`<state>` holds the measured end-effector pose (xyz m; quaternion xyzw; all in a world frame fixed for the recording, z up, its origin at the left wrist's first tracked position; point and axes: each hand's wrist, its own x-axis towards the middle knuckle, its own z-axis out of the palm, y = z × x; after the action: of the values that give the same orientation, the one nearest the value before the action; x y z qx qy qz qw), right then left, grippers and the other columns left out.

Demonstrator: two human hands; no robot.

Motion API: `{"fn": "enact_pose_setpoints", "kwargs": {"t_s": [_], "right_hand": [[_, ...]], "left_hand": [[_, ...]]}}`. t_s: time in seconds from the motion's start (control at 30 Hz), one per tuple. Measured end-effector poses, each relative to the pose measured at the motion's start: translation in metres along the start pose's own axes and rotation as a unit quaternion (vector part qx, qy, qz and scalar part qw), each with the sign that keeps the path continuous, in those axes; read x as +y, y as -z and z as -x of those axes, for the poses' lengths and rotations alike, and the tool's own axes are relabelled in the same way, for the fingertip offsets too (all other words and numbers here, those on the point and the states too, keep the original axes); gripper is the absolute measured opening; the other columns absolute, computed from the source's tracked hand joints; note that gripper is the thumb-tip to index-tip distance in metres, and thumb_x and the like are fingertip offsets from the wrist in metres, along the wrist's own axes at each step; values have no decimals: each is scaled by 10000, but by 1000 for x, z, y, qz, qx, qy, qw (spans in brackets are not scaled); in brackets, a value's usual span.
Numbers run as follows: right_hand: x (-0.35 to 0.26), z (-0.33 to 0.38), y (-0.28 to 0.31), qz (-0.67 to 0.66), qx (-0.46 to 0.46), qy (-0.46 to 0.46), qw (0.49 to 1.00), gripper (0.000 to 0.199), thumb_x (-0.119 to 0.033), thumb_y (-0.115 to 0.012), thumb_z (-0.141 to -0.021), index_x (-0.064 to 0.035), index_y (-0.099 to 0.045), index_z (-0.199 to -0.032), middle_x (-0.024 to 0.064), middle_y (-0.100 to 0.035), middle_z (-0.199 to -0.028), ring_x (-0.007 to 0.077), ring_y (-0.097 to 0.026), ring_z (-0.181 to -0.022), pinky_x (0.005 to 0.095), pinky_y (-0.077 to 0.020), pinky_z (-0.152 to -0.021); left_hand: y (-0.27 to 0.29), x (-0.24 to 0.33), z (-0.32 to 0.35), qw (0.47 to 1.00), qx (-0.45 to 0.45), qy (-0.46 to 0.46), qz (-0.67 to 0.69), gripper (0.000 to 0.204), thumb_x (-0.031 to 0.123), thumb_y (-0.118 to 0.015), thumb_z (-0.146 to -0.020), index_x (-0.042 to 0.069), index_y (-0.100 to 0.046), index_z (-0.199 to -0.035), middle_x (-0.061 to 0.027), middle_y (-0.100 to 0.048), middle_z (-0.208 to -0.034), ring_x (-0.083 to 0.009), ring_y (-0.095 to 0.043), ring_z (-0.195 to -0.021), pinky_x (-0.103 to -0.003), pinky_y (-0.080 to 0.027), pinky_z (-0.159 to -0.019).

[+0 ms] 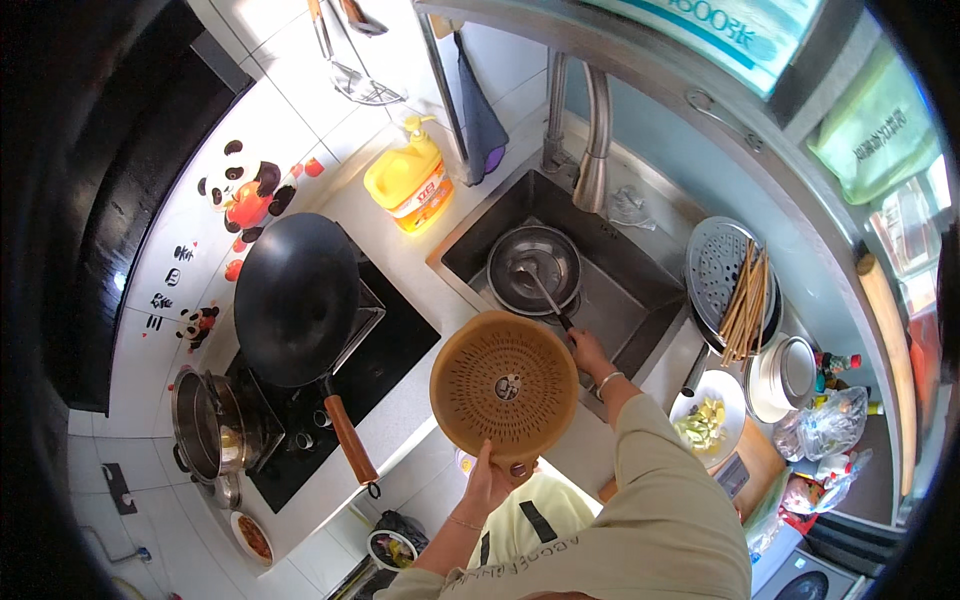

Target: The person uses a mesh skimmer to scoop pieces of meat from a pot of water and places them into a colander. The person then moves the colander to a sink and rinses the meat with water while handling the pieces by hand.

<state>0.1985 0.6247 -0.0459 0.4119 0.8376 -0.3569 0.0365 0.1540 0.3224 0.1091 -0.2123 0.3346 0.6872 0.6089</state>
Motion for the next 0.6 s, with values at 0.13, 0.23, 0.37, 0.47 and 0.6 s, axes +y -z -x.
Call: {"fn": "enact_pose_setpoints", "kwargs": {"t_s": [0.13,0.23,0.37,0.47,0.6], "right_hand": [[32,-22,-36,0,-20,0,1000,120,-93,-619,-769,-11,-577,-846,167,-534,-960,297,-542,-780,378,-448,-707],[42,-31,-48,-32,-81,-29,996,286,92,-516,-679,-38,-578,-926,190,-534,-1031,368,-541,-922,416,-447,-780],[40,-27,-48,-121,-80,-38,989,208,28,-558,-707,-40,-585,-902,177,-571,-995,344,-554,-914,407,-448,-775],[32,-19,-22,-106,21,-16,994,128,-38,-587,-744,-38,-581,-872,153,-587,-906,299,-566,-840,385,-450,-736],[-46,3,35,-145,185,88,968,56,-57,-553,-793,-29,-571,-838,95,-588,-721,212,-569,-678,331,-447,-639]], "left_hand": [[22,5,-10,994,-84,31,54,471,383,-371,-922,5,-374,-1202,-212,-520,-1084,-297,-562,-925,-357,-525,-643],[27,8,-12,994,6,-37,-102,405,312,-408,-916,-14,-397,-1156,-214,-550,-1031,-304,-605,-825,-324,-531,-565],[23,14,-3,986,63,-57,-142,329,208,-426,-896,-36,-411,-1118,-207,-579,-965,-302,-624,-710,-302,-523,-512],[12,22,5,983,35,-77,-165,319,166,-418,-884,-50,-408,-1119,-206,-584,-958,-304,-627,-714,-306,-526,-528],[-18,53,58,968,5,-150,-201,326,154,-413,-878,-63,-407,-1121,-210,-583,-968,-297,-629,-724,-298,-525,-538]]}}
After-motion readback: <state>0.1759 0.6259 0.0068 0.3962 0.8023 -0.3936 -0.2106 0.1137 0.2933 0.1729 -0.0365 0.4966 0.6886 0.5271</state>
